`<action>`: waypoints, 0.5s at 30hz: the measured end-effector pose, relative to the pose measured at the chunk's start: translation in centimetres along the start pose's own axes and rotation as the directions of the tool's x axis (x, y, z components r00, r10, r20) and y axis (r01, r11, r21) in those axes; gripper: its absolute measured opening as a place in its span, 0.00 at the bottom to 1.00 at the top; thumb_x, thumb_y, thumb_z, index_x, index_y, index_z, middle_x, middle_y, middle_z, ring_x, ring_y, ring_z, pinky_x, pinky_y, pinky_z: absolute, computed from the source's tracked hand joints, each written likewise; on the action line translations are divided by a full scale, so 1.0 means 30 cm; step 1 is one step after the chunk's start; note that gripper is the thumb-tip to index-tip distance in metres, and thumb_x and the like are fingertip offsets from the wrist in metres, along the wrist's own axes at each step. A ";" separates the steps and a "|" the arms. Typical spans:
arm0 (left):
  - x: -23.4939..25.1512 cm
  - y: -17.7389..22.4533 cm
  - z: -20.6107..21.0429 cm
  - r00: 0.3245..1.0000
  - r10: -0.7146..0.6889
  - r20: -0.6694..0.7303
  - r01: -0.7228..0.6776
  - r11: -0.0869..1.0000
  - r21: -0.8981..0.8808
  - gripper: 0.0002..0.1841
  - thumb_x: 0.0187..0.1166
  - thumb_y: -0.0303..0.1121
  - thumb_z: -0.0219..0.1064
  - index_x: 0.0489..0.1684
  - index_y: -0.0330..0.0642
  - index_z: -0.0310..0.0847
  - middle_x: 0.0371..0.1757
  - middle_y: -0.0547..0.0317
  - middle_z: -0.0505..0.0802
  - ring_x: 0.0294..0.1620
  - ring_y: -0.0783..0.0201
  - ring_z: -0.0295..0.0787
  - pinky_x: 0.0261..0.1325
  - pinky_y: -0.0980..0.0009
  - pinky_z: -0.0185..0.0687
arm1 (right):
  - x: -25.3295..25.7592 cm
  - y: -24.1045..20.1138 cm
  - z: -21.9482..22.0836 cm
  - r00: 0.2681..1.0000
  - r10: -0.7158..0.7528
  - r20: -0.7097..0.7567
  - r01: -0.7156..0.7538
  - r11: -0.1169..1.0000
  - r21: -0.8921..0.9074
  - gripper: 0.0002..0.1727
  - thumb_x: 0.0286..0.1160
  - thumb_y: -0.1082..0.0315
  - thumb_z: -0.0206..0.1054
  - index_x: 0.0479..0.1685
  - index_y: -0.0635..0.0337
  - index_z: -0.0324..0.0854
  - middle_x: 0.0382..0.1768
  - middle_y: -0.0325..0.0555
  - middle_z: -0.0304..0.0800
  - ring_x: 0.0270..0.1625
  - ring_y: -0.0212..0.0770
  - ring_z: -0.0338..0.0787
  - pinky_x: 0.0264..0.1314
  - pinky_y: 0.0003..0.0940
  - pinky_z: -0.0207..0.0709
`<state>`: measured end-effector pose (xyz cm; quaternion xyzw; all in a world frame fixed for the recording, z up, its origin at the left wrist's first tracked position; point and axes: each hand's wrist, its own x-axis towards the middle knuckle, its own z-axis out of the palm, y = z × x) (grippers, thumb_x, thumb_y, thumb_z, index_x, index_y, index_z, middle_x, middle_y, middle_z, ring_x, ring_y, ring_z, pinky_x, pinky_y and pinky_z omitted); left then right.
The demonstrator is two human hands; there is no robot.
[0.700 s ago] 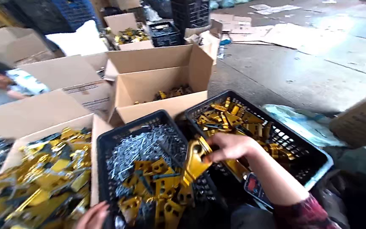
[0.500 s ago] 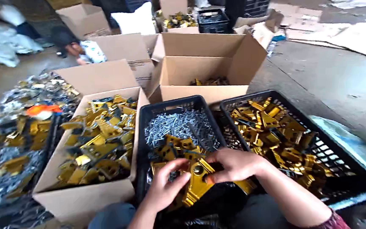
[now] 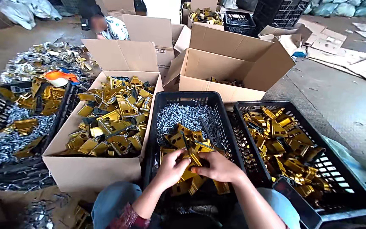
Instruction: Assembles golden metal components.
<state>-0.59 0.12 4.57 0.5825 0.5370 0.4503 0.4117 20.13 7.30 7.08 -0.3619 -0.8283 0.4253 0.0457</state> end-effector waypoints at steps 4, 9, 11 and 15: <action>0.009 -0.065 0.034 0.993 -0.108 -0.047 0.109 0.994 0.018 0.19 0.84 0.35 0.56 0.63 0.31 0.82 0.53 0.50 0.92 0.54 0.70 0.88 0.61 0.70 0.83 | 0.034 0.072 0.090 0.980 -0.022 -0.198 0.032 0.998 0.050 0.27 0.75 0.42 0.68 0.48 0.60 0.86 0.35 0.46 0.90 0.40 0.40 0.90 0.47 0.46 0.83; 0.027 -0.081 0.062 0.987 -0.146 -0.067 0.140 0.986 -0.086 0.19 0.82 0.34 0.55 0.64 0.31 0.80 0.55 0.52 0.91 0.56 0.71 0.87 0.62 0.71 0.83 | 0.049 0.111 0.119 0.959 -0.056 -0.279 0.064 0.998 0.020 0.28 0.76 0.41 0.66 0.49 0.62 0.86 0.39 0.48 0.92 0.45 0.41 0.91 0.51 0.45 0.84; 0.033 -0.091 0.068 0.988 -0.132 -0.078 0.124 0.988 -0.096 0.18 0.80 0.32 0.56 0.61 0.31 0.81 0.53 0.53 0.92 0.55 0.73 0.88 0.61 0.72 0.83 | 0.051 0.125 0.136 0.948 -0.069 -0.309 0.072 0.997 -0.002 0.29 0.77 0.41 0.65 0.50 0.63 0.86 0.41 0.50 0.92 0.47 0.44 0.92 0.53 0.49 0.85; 0.040 -0.111 0.077 0.989 -0.096 -0.110 0.092 0.995 -0.045 0.16 0.78 0.30 0.58 0.58 0.32 0.83 0.48 0.56 0.93 0.51 0.74 0.90 0.57 0.73 0.87 | 0.045 0.121 0.149 0.931 -0.084 -0.355 0.047 0.993 -0.111 0.29 0.75 0.43 0.66 0.52 0.64 0.86 0.43 0.54 0.93 0.47 0.52 0.94 0.49 0.57 0.85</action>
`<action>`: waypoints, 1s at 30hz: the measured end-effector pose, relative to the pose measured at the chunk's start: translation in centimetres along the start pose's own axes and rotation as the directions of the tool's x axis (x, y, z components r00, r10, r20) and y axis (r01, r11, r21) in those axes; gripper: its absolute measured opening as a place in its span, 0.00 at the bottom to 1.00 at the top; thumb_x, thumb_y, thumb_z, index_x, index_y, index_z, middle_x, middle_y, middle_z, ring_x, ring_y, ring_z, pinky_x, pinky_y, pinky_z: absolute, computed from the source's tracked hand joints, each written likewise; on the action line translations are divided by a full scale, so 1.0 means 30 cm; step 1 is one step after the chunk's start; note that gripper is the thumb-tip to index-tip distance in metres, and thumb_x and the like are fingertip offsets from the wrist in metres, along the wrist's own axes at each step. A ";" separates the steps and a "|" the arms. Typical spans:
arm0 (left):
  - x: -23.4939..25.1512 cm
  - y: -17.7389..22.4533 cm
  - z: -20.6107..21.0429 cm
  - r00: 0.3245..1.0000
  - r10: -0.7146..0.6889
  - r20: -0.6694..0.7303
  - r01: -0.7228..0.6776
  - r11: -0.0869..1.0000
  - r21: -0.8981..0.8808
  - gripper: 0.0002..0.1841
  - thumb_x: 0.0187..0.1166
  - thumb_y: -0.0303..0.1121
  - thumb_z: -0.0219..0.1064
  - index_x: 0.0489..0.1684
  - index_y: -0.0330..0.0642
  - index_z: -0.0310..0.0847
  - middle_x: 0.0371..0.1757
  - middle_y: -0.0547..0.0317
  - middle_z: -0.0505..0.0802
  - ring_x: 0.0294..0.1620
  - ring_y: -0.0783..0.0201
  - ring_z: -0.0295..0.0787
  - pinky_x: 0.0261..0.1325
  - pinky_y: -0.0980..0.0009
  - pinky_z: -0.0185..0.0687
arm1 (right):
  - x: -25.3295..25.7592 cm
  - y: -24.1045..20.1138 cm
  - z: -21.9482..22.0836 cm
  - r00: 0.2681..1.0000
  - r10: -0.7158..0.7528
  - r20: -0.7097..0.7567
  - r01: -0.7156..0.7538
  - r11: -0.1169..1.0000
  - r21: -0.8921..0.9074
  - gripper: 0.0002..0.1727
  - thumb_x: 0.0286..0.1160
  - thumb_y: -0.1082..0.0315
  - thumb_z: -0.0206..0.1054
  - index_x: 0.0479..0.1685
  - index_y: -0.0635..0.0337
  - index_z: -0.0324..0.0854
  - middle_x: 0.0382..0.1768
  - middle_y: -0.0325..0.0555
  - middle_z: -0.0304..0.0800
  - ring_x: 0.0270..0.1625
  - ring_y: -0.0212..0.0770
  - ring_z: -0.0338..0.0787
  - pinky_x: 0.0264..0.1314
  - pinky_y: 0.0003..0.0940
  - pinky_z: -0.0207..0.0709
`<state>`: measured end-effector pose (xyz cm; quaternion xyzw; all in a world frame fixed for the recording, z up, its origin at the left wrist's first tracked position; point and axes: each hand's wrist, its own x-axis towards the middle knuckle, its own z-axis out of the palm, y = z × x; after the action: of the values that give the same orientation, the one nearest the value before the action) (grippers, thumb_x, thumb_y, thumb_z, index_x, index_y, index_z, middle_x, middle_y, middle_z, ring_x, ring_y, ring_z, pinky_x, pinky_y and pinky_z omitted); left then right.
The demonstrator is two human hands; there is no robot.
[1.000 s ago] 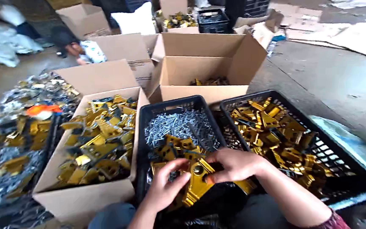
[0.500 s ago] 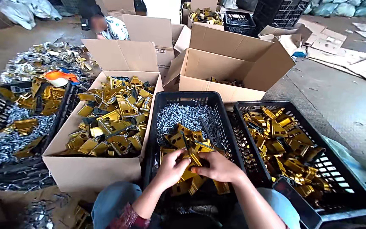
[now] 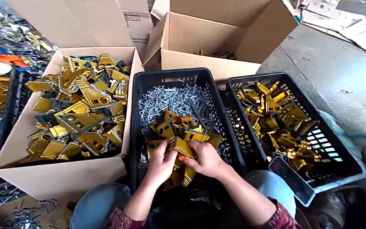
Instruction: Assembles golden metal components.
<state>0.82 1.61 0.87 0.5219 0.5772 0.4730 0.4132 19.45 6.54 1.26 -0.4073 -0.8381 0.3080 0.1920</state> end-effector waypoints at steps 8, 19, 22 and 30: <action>-0.004 -0.011 0.005 0.986 0.140 -0.091 -0.117 0.968 0.222 0.12 0.70 0.26 0.65 0.49 0.34 0.85 0.44 0.57 0.93 0.46 0.74 0.91 0.52 0.76 0.88 | -0.039 -0.046 0.011 0.976 -0.149 -0.159 0.096 0.950 -0.297 0.25 0.67 0.48 0.72 0.47 0.64 0.87 0.39 0.54 0.93 0.33 0.54 0.94 0.28 0.53 0.82; 0.018 0.039 -0.020 0.992 -0.128 -0.001 0.119 0.920 0.373 0.40 0.70 0.23 0.67 0.90 0.38 0.59 0.77 0.45 0.82 0.66 0.61 0.87 0.70 0.64 0.83 | -0.023 -0.055 -0.017 0.964 0.167 0.208 -0.195 0.974 0.119 0.33 0.76 0.37 0.64 0.53 0.62 0.86 0.42 0.51 0.92 0.50 0.46 0.91 0.58 0.52 0.82; 0.027 0.058 -0.042 0.963 -0.263 0.061 0.211 0.874 0.438 0.45 0.74 0.28 0.66 0.95 0.39 0.45 0.83 0.43 0.76 0.76 0.56 0.80 0.78 0.60 0.75 | -0.014 -0.051 -0.022 0.957 0.161 0.240 -0.204 0.965 0.163 0.31 0.77 0.38 0.64 0.53 0.61 0.86 0.41 0.48 0.91 0.47 0.41 0.90 0.56 0.47 0.81; -0.004 0.107 -0.040 0.989 -0.139 0.041 0.027 0.458 0.888 0.14 0.74 0.38 0.72 0.54 0.45 0.94 0.71 0.60 0.90 0.80 0.54 0.77 0.87 0.29 0.36 | -0.011 -0.066 -0.004 0.942 0.256 0.217 -0.250 0.967 -0.054 0.34 0.72 0.38 0.70 0.66 0.56 0.83 0.50 0.52 0.93 0.56 0.52 0.92 0.62 0.58 0.82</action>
<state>0.34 1.38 4.26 0.6562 0.7401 0.0559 0.1358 18.59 5.37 2.66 -0.4769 -0.7990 0.3627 0.0506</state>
